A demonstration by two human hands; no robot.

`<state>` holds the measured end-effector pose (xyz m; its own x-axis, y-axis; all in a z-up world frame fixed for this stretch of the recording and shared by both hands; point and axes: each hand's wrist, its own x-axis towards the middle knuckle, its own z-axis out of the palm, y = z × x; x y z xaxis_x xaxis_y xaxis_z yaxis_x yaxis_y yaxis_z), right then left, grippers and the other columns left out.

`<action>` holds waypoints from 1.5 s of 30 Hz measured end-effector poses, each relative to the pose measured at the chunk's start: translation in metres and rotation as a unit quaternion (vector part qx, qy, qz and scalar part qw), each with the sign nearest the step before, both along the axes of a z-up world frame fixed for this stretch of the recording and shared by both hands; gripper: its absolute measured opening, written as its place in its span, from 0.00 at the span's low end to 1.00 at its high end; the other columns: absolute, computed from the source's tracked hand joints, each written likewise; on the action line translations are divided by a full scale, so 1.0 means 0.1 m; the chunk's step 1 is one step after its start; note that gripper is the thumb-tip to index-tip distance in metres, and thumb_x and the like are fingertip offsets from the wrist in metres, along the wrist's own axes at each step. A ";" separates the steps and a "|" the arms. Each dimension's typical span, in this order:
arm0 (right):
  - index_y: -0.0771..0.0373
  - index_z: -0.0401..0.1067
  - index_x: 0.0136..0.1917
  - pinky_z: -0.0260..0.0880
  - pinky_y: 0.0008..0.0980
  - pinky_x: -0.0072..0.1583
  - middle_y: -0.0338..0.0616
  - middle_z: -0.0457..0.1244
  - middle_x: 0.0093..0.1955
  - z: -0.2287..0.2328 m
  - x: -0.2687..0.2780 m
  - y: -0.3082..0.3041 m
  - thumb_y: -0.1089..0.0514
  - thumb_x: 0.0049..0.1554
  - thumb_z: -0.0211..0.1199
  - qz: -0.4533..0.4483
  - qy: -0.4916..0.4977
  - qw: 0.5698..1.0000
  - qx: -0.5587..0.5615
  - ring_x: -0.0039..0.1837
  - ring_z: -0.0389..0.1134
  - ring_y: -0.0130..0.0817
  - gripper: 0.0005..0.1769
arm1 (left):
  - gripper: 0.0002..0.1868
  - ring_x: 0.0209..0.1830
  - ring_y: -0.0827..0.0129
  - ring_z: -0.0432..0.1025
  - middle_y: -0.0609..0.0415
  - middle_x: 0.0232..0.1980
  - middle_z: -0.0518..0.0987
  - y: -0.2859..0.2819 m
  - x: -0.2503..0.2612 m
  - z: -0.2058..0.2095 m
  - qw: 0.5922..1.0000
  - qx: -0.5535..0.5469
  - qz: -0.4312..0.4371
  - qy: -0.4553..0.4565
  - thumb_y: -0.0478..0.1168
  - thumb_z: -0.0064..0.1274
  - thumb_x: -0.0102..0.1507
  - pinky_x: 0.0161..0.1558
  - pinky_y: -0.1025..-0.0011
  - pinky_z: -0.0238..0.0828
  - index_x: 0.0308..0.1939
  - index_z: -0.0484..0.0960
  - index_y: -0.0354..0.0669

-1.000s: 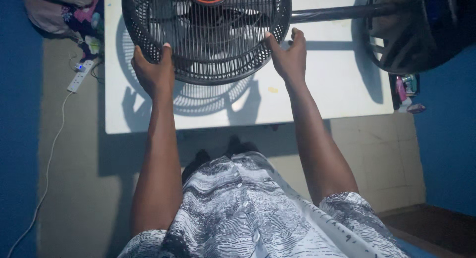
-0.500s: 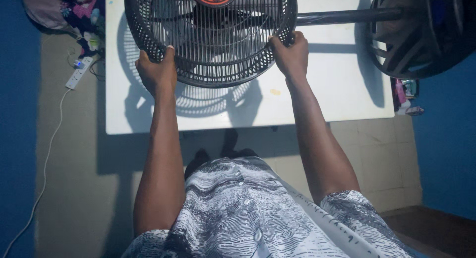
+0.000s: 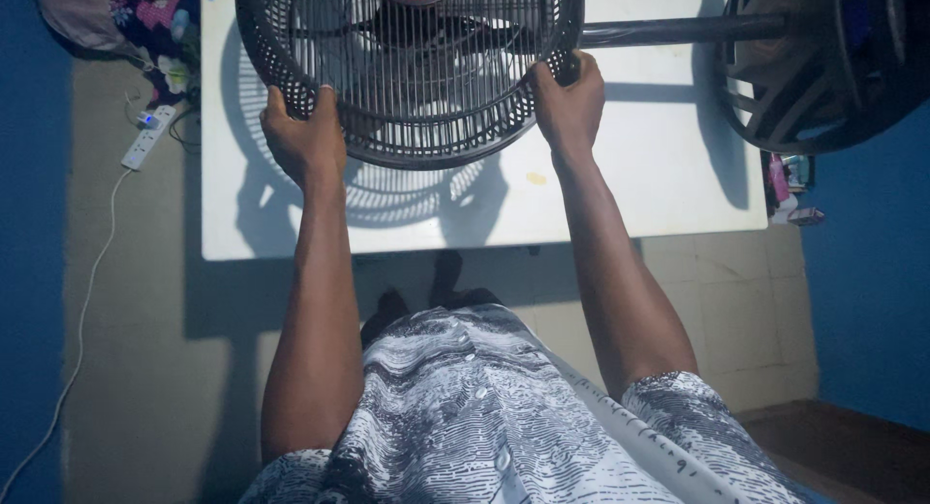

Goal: The person reassembles an electric fan on a white table. They attach the fan head to the stand, then place and secure the front grille over the blades by hand, aligning it with the rear grille and stand.

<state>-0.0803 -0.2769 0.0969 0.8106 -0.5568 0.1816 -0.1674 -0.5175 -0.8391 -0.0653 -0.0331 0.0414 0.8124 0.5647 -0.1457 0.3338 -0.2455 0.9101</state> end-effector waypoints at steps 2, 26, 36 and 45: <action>0.71 0.63 0.50 0.65 0.26 0.44 0.45 0.65 0.38 0.00 0.02 -0.01 0.54 0.42 0.59 0.003 -0.005 1.000 0.014 0.39 0.66 0.29 0.25 | 0.35 0.56 0.59 0.61 0.46 0.54 0.64 -0.01 0.00 0.00 0.999 -0.002 0.015 -0.030 0.48 0.53 0.50 0.56 0.69 0.56 0.56 0.62 0.34; 0.77 0.57 0.55 0.65 0.25 0.45 0.49 0.63 0.41 -0.06 -0.03 0.01 0.55 0.45 0.60 0.025 -0.034 0.999 0.019 0.41 0.66 0.29 0.31 | 0.36 0.60 0.60 0.58 0.47 0.57 0.62 -0.02 -0.05 -0.02 1.000 0.005 -0.009 0.002 0.50 0.51 0.53 0.59 0.68 0.53 0.60 0.57 0.36; 0.75 0.60 0.53 0.64 0.24 0.46 0.46 0.64 0.42 -0.12 -0.02 -0.03 0.55 0.45 0.61 0.026 -0.054 0.998 0.011 0.43 0.66 0.27 0.28 | 0.37 0.60 0.61 0.57 0.48 0.57 0.61 -0.02 -0.05 -0.02 1.000 -0.017 -0.015 0.020 0.50 0.51 0.52 0.59 0.68 0.53 0.60 0.55 0.38; 0.73 0.62 0.51 0.63 0.24 0.45 0.43 0.63 0.39 -0.18 -0.02 -0.05 0.55 0.44 0.60 0.031 -0.056 0.997 0.033 0.40 0.63 0.25 0.25 | 0.38 0.59 0.59 0.58 0.46 0.56 0.62 -0.02 -0.06 -0.09 1.000 0.007 -0.011 -0.014 0.50 0.52 0.51 0.59 0.67 0.53 0.59 0.58 0.35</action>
